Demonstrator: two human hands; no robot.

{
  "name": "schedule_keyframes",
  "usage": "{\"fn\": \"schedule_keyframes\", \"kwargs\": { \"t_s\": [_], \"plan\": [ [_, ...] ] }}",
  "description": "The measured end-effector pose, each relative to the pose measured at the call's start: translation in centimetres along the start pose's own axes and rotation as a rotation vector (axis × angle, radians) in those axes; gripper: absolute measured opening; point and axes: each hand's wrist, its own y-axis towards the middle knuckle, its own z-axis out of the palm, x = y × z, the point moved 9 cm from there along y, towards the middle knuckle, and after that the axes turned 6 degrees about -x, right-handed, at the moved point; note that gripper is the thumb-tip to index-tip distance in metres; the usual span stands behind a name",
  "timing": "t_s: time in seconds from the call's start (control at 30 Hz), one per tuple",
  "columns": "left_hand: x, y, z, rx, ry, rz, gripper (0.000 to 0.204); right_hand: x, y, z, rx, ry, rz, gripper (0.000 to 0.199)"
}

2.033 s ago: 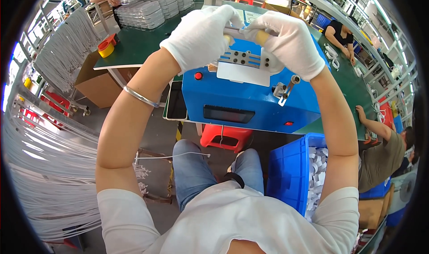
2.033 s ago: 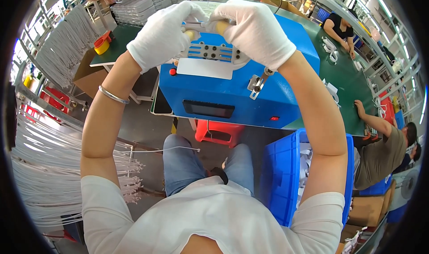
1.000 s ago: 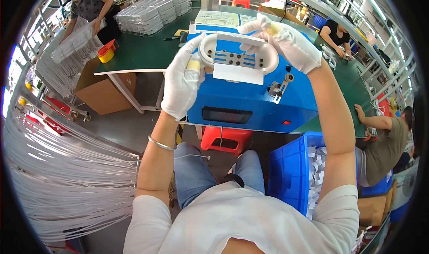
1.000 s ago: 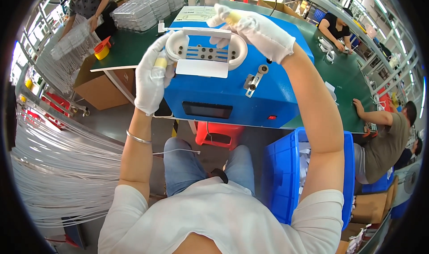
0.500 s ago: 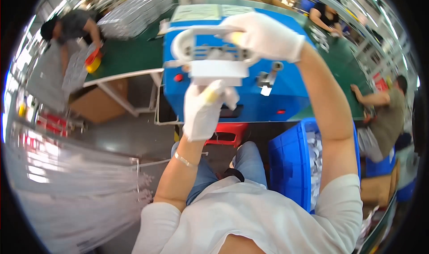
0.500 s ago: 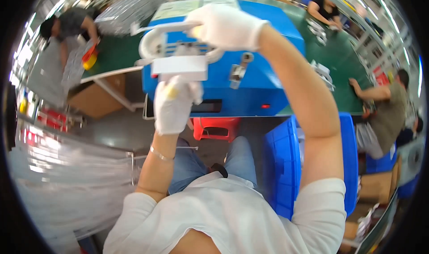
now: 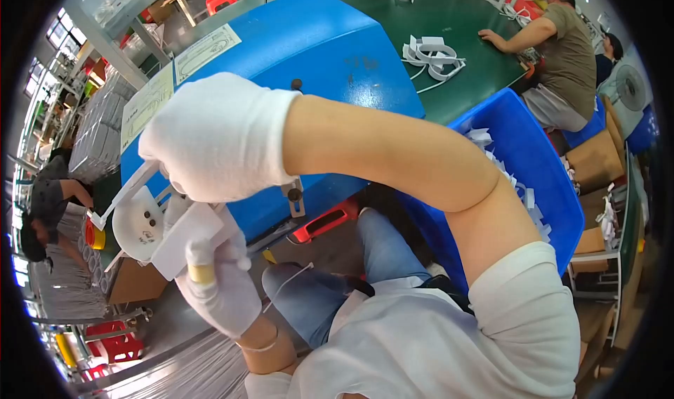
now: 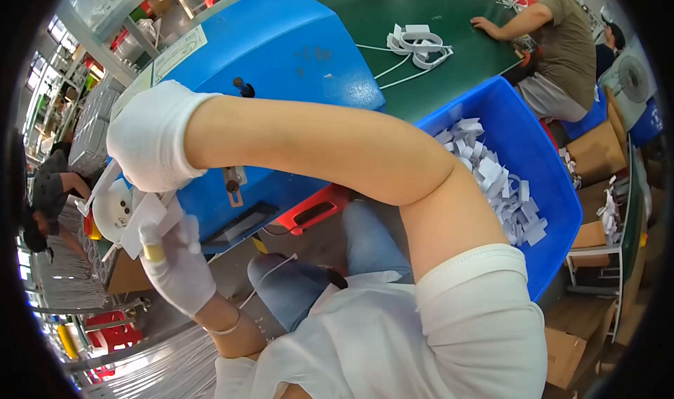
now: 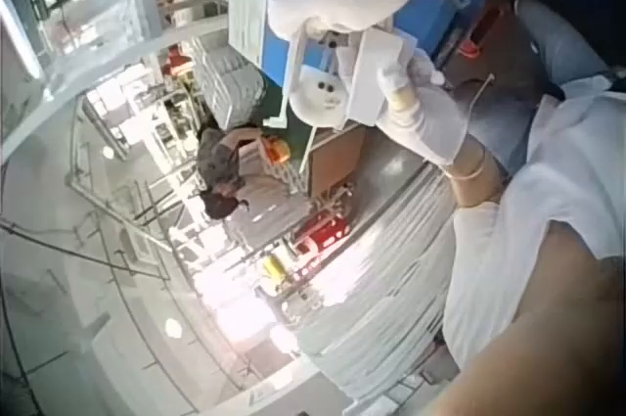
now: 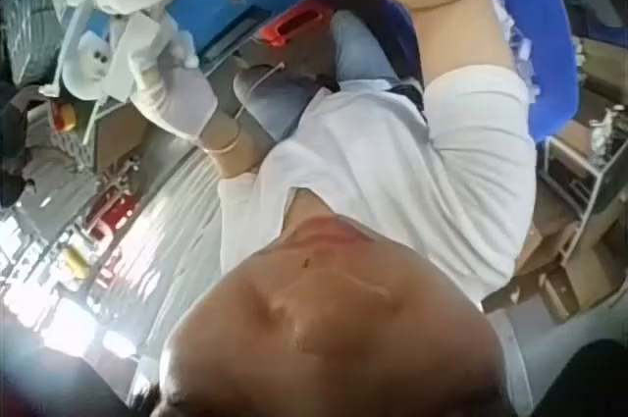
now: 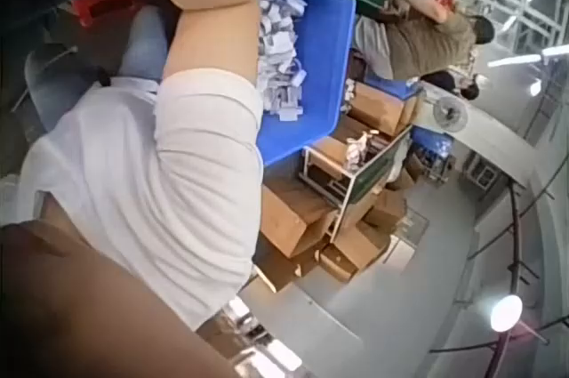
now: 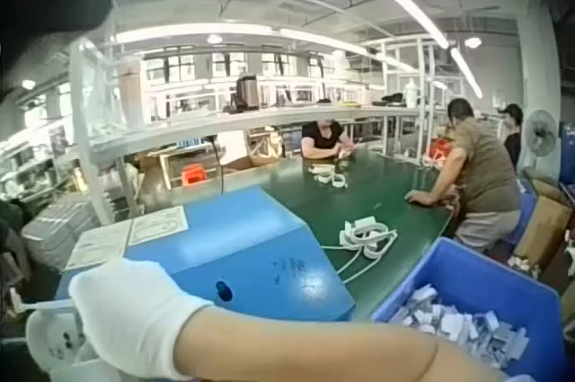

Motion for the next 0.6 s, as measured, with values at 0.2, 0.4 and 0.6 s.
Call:
{"fn": "schedule_keyframes", "kwargs": {
  "t_s": [0.2,0.4,0.6],
  "plan": [
    [-3.7,-1.6,3.0,0.189,-0.406,-0.029,0.054,3.7,-0.5,-4.0,0.092,-0.063,-0.038,0.026],
    [-4.7,-3.5,0.2,0.418,0.266,0.075,0.098,-5.4,-0.2,-9.5,-0.253,0.067,-0.091,0.019],
    [8.5,-9.1,-9.7,0.467,0.626,-0.645,0.050,-33.4,-25.4,-12.7,-0.365,0.279,1.207,0.025]
  ]
}}
